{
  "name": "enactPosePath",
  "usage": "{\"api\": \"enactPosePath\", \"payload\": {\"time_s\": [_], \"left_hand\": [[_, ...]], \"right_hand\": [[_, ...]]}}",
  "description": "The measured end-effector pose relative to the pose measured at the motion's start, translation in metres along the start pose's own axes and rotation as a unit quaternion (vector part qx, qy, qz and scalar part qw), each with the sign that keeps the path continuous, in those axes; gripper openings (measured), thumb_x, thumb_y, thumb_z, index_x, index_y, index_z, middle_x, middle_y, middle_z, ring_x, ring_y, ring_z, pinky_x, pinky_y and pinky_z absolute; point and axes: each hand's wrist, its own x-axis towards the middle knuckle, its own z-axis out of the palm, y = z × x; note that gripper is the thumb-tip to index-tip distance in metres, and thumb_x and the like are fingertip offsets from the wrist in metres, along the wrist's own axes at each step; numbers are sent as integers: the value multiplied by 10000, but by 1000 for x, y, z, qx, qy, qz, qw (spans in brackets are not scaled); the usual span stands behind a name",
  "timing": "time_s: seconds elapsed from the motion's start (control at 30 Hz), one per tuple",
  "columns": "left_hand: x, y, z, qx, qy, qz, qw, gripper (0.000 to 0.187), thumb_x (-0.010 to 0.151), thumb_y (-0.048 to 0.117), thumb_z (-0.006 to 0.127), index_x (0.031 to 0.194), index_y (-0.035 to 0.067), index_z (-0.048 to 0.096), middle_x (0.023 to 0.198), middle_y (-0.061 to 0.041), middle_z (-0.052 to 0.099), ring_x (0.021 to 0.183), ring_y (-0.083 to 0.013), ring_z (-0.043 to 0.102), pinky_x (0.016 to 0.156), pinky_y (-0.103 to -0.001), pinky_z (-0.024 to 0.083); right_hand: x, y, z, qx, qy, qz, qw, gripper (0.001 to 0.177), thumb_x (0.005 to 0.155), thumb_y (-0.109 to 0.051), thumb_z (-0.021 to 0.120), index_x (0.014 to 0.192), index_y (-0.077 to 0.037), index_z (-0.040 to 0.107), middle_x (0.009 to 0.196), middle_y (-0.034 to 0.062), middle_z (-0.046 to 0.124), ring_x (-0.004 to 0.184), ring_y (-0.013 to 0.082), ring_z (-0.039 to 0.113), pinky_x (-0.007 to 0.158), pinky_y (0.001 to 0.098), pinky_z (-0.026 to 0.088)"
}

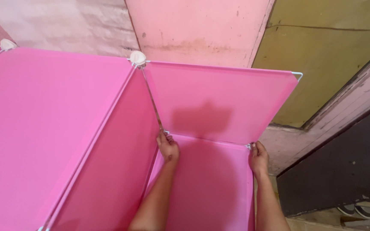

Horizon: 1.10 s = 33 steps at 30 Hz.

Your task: The person kneels on the floor assembling a pink modular cube storage organizer, fitting fabric panels onto wire frames and pressing white plastic connector clips onto the panel corners to join the cubes together.

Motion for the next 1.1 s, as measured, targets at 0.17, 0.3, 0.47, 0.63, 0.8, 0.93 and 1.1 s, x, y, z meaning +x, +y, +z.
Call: {"api": "enactPosePath", "payload": {"time_s": [0.17, 0.3, 0.47, 0.63, 0.8, 0.93, 1.1], "left_hand": [[-59, 73, 13, 212, -97, 268, 935, 324, 944, 61, 528, 1249, 52, 635, 1227, -130, 632, 1159, -323, 568, 1024, -454, 439], [-88, 104, 70, 143, -427, 396, 800, 344, 1080, 215, 484, 1343, 95, 670, 1464, -58, 600, 1440, -259, 488, 1255, -448, 330], [-103, 112, 173, 398, -136, 757, 501, 380, 983, 257, 522, 1350, 248, 620, 1654, 101, 403, 1568, -101, 211, 1303, -429, 39], [-103, 113, 200, 465, -167, 780, 384, 269, 934, 265, 528, 1143, 185, 677, 1336, 84, 595, 1473, -140, 344, 1257, -435, 71], [-102, 103, 208, 467, -209, 773, 375, 159, 978, 205, 533, 821, 185, 537, 961, 41, 492, 1194, -133, 448, 1211, -327, 252], [-103, 86, 226, 578, 103, 763, 273, 257, 1070, 241, 455, 815, 209, 480, 849, 72, 467, 965, -105, 459, 1075, -274, 364], [-96, 66, 227, 423, -177, 776, 433, 162, 951, 157, 557, 802, 218, 580, 883, 62, 534, 1116, -134, 491, 1204, -295, 261]], "right_hand": [[4, 18, 3, -22, 13, -48, 999, 234, 1054, -165, 569, 1175, -13, 698, 1040, 149, 716, 943, 214, 663, 865, 346, 516], [4, 41, 5, 15, -12, -14, 1000, 238, 1048, -143, 545, 1189, -10, 684, 1087, 142, 710, 980, 224, 652, 887, 351, 513], [7, 48, 9, 58, -26, -64, 996, 232, 1019, -77, 516, 1167, 1, 678, 1096, 141, 721, 1030, 226, 646, 939, 347, 502], [-2, 26, 1, 26, -51, -19, 998, 251, 1023, -89, 543, 1249, -23, 630, 1106, 122, 697, 979, 211, 646, 903, 348, 509], [1, 16, -4, 33, -71, 29, 997, 356, 927, -68, 620, 1282, -38, 611, 1090, 124, 679, 955, 193, 641, 808, 346, 563], [-1, 15, -5, 26, -84, 55, 995, 375, 919, -59, 651, 1292, -39, 625, 1063, 126, 659, 915, 195, 637, 778, 342, 575], [4, 10, -6, 14, -61, -1, 998, 523, 882, -50, 689, 1392, -66, 573, 1103, 65, 691, 940, 163, 629, 780, 323, 560]]}}
